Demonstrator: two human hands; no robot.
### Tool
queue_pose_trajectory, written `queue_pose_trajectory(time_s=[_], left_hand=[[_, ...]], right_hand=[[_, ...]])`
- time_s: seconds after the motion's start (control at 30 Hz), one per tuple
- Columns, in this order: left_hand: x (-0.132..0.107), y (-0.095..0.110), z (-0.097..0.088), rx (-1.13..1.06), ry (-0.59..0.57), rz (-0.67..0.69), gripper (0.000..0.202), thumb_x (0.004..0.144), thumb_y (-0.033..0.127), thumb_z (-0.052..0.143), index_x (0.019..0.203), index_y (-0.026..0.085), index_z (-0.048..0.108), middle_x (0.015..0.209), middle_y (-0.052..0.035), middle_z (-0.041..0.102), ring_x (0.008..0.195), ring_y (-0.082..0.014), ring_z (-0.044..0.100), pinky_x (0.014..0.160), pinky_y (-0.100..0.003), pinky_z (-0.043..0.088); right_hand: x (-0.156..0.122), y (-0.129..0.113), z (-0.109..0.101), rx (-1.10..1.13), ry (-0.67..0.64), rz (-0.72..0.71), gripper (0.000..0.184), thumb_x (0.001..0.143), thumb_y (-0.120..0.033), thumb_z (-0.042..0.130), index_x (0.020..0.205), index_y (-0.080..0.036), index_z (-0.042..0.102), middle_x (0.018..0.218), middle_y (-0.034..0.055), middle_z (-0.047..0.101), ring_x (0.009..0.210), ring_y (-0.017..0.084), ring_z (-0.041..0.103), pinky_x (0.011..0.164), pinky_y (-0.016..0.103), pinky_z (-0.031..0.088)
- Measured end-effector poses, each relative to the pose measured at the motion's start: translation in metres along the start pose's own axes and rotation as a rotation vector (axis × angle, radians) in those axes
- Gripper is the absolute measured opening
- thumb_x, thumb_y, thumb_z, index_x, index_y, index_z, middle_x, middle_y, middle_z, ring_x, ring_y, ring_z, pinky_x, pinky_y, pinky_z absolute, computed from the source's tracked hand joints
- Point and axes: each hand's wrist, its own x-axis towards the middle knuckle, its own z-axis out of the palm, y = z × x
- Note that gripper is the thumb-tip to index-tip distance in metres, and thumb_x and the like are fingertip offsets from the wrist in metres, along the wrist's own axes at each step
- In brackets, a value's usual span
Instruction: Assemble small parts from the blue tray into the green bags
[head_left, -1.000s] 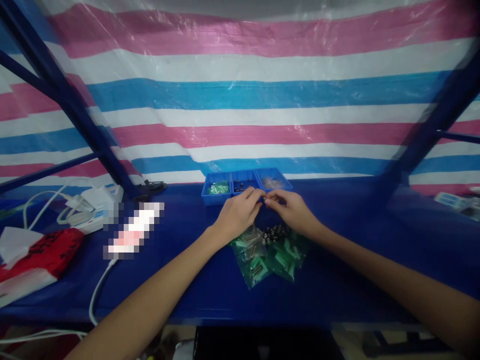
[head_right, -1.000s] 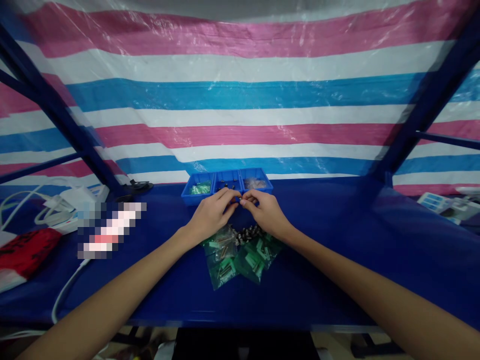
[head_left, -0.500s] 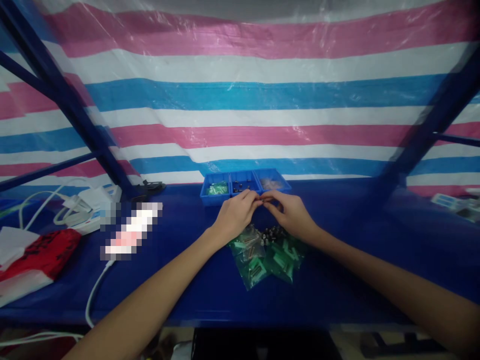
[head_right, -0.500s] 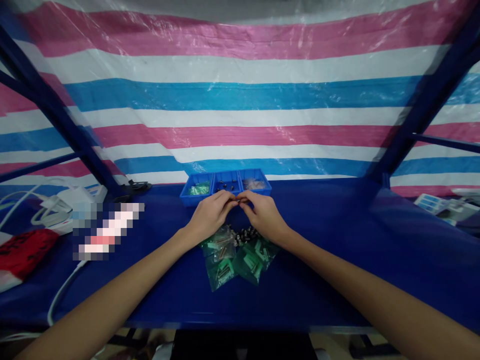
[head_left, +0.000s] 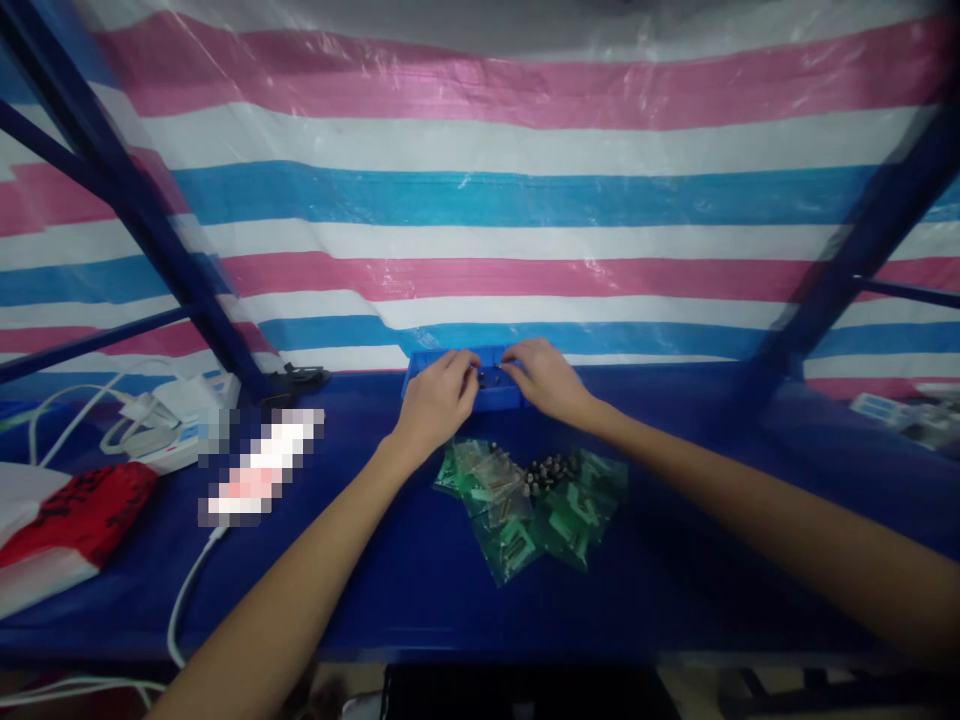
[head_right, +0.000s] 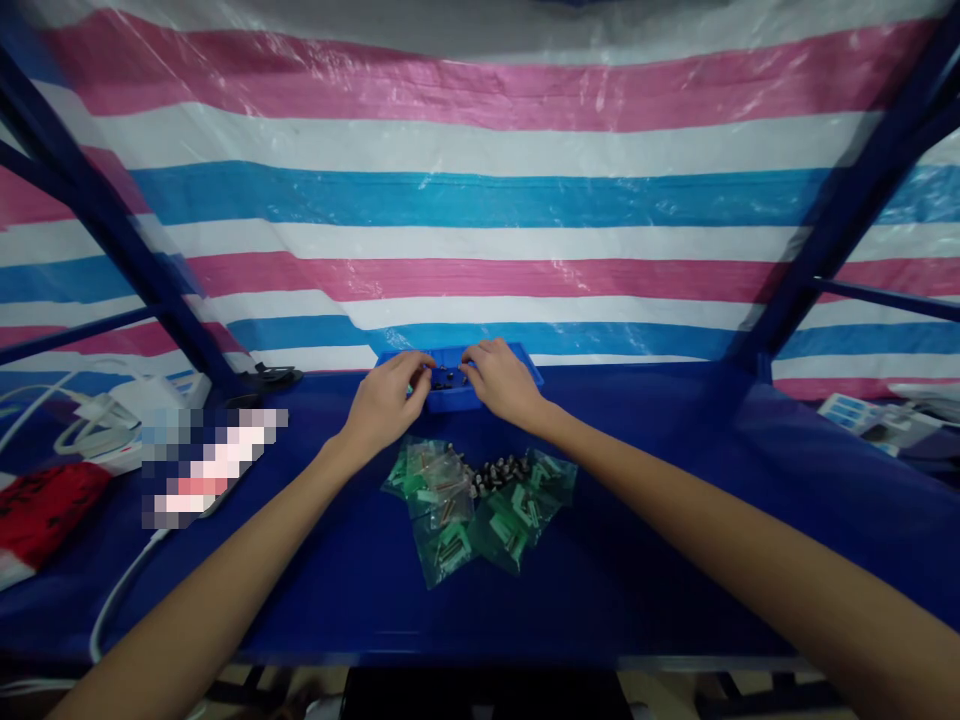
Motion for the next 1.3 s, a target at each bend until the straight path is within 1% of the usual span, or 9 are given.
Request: queue_pose_trajectory(time_s=[0.07,0.13,0.27,0.4,0.57,0.77,0.93,1.13,1.3], left_hand=[[-0.002,-0.002,0.003,0.035,-0.035,0.005,0.019,0.1,0.021,0.044,0.111,0.019,0.06,0.103,-0.0058,0.066,0.088,-0.0192,0.063,0.076,-0.031,0.049],[-0.005,-0.001,0.006,0.066,-0.075,0.022,0.02,0.1,0.021,0.044,0.11,0.019,0.061,0.104,-0.0068,0.064,0.089,-0.0199,0.062,0.074,-0.03,0.049],[-0.006,-0.002,0.01,0.133,-0.118,0.058,0.021,0.098,0.02,0.046,0.11,0.016,0.064,0.105,-0.0096,0.061,0.097,-0.0234,0.059,0.078,-0.032,0.049],[-0.004,-0.011,0.01,0.172,-0.132,0.053,0.024,0.097,0.018,0.048,0.109,0.014,0.068,0.101,-0.011,0.059,0.097,-0.0257,0.057,0.084,-0.038,0.048],[-0.002,-0.019,0.012,0.144,-0.181,0.005,0.025,0.095,0.018,0.05,0.102,0.017,0.073,0.093,-0.008,0.062,0.088,-0.0236,0.059,0.081,-0.039,0.048],[-0.005,-0.016,0.018,0.001,-0.123,-0.034,0.023,0.096,0.023,0.05,0.096,0.016,0.072,0.091,-0.007,0.055,0.086,-0.0205,0.059,0.085,-0.038,0.05],[-0.007,-0.015,0.024,-0.09,-0.088,-0.028,0.018,0.095,0.023,0.054,0.094,0.016,0.07,0.095,-0.006,0.052,0.087,-0.0189,0.057,0.088,-0.038,0.05],[-0.006,-0.027,0.028,-0.12,-0.12,0.031,0.017,0.095,0.016,0.053,0.096,0.016,0.07,0.095,-0.0064,0.055,0.088,-0.0195,0.058,0.086,-0.037,0.05],[-0.005,-0.036,0.03,-0.16,-0.154,0.066,0.02,0.094,0.012,0.051,0.098,0.018,0.07,0.095,-0.0063,0.056,0.086,-0.0187,0.059,0.083,-0.036,0.051]], right_hand=[[0.006,0.001,0.007,-0.015,-0.017,0.007,0.025,0.098,-0.025,0.047,0.105,-0.017,0.07,0.103,0.0139,0.07,0.103,0.028,0.059,0.095,0.045,0.044],[0.002,-0.001,0.007,-0.042,-0.019,-0.027,0.026,0.098,-0.024,0.046,0.107,-0.015,0.069,0.106,0.0143,0.069,0.104,0.028,0.057,0.096,0.045,0.044],[-0.021,0.0,-0.011,-0.134,-0.038,-0.098,0.029,0.098,-0.022,0.043,0.109,-0.014,0.07,0.108,0.0151,0.068,0.105,0.031,0.057,0.095,0.047,0.044],[-0.043,0.013,-0.025,-0.064,-0.077,-0.052,0.034,0.097,-0.019,0.041,0.116,-0.018,0.069,0.11,0.0129,0.072,0.104,0.03,0.062,0.094,0.049,0.046],[-0.06,0.023,-0.022,0.011,-0.077,-0.036,0.041,0.094,-0.017,0.045,0.13,-0.021,0.065,0.127,0.0116,0.068,0.118,0.031,0.06,0.099,0.051,0.048],[-0.064,0.022,-0.017,0.054,-0.087,-0.074,0.051,0.09,-0.012,0.05,0.138,-0.027,0.06,0.132,0.0079,0.066,0.126,0.033,0.055,0.105,0.057,0.046],[-0.063,0.023,-0.017,0.081,-0.111,-0.117,0.052,0.09,-0.009,0.046,0.138,-0.025,0.058,0.135,0.008,0.065,0.128,0.028,0.054,0.109,0.052,0.044],[-0.063,0.027,-0.017,0.116,-0.121,-0.097,0.051,0.089,-0.01,0.048,0.137,-0.023,0.059,0.134,0.0094,0.065,0.127,0.027,0.055,0.108,0.052,0.045],[-0.062,0.026,-0.018,0.109,-0.127,-0.101,0.053,0.088,-0.013,0.05,0.139,-0.024,0.058,0.135,0.0106,0.064,0.127,0.03,0.055,0.106,0.055,0.045]])
